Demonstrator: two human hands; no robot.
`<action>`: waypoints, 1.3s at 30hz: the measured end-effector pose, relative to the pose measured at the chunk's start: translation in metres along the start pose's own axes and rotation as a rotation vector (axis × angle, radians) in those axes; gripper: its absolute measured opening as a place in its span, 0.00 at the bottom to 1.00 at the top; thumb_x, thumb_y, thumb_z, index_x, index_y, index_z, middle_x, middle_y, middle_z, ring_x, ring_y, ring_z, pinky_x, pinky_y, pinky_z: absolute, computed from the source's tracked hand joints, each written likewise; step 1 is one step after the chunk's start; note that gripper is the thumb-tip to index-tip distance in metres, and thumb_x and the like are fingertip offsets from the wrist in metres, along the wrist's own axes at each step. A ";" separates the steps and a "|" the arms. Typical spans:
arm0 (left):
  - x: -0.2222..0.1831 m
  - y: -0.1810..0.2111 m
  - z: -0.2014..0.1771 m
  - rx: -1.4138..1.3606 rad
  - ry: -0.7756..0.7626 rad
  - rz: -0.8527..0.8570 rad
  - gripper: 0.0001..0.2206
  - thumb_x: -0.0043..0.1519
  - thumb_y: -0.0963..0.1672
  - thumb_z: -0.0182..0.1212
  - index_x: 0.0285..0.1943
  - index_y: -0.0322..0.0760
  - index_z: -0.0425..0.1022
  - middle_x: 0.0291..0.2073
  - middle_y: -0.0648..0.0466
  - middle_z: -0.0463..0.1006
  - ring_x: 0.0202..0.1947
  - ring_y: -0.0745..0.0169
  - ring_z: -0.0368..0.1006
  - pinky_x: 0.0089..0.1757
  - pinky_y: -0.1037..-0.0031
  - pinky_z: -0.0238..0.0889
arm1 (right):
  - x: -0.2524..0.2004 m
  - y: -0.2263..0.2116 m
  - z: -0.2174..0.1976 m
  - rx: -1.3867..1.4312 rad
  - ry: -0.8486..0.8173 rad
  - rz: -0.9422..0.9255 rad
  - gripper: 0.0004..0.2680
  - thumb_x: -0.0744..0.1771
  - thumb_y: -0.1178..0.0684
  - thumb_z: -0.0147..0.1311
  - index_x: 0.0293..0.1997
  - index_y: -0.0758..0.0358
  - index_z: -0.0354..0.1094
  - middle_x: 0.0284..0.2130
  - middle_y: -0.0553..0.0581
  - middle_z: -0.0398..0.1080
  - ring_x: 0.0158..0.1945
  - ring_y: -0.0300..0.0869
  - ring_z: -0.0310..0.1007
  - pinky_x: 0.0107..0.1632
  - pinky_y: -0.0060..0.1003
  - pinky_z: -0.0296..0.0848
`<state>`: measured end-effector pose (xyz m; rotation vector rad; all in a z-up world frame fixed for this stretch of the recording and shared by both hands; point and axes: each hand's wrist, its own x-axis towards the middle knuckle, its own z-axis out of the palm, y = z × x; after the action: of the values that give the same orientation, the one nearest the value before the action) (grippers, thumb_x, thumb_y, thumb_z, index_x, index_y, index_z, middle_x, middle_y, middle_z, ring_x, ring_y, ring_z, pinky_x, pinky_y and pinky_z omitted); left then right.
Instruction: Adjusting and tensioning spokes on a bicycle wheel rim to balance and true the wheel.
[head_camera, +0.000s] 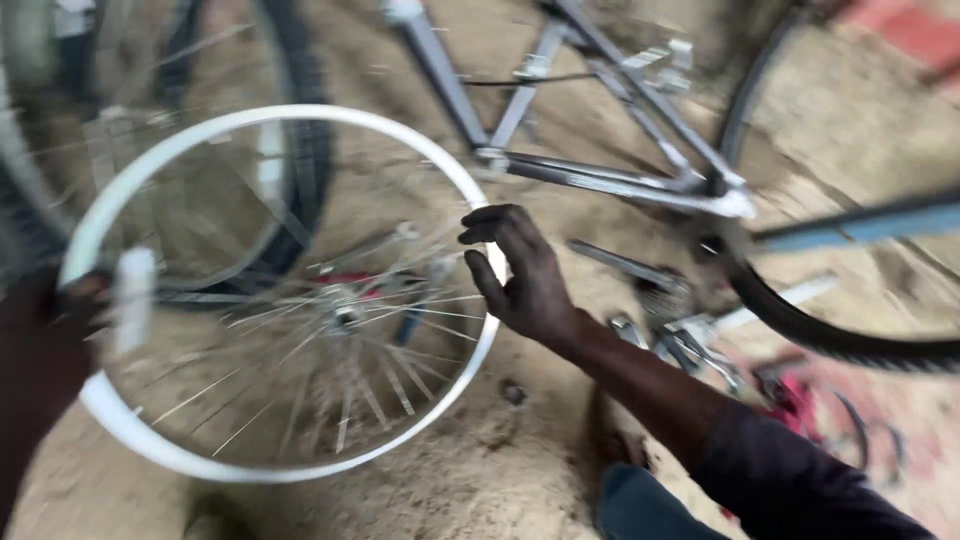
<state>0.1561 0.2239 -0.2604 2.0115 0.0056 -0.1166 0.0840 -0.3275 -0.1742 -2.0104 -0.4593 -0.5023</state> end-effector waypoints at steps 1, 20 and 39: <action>-0.002 0.014 0.011 0.009 0.056 -0.018 0.25 0.72 0.31 0.43 0.80 0.25 0.53 0.57 0.42 0.67 0.49 0.52 0.65 0.45 0.64 0.62 | 0.012 -0.001 0.012 0.041 -0.031 -0.031 0.05 0.66 0.64 0.54 0.45 0.69 0.68 0.47 0.63 0.70 0.51 0.54 0.70 0.53 0.45 0.70; -0.056 0.006 0.049 0.076 0.240 0.087 0.17 0.67 0.41 0.63 0.60 0.20 0.70 0.50 0.32 0.74 0.53 0.31 0.75 0.52 0.55 0.72 | 0.094 0.043 0.146 -0.666 -0.691 -0.624 0.09 0.67 0.47 0.52 0.47 0.58 0.72 0.44 0.58 0.72 0.55 0.54 0.70 0.55 0.48 0.65; -0.126 -0.306 -0.079 0.322 0.420 0.185 0.20 0.74 0.43 0.27 0.63 0.28 0.66 0.62 0.40 0.67 0.61 0.45 0.61 0.63 0.59 0.52 | 0.069 -0.067 0.163 -0.119 -0.776 -0.327 0.05 0.64 0.56 0.58 0.42 0.57 0.73 0.39 0.52 0.74 0.43 0.47 0.73 0.44 0.41 0.73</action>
<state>0.0203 0.4329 -0.4916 2.3114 0.0721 0.4492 0.1335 -0.1453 -0.1611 -2.2094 -1.2651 0.0923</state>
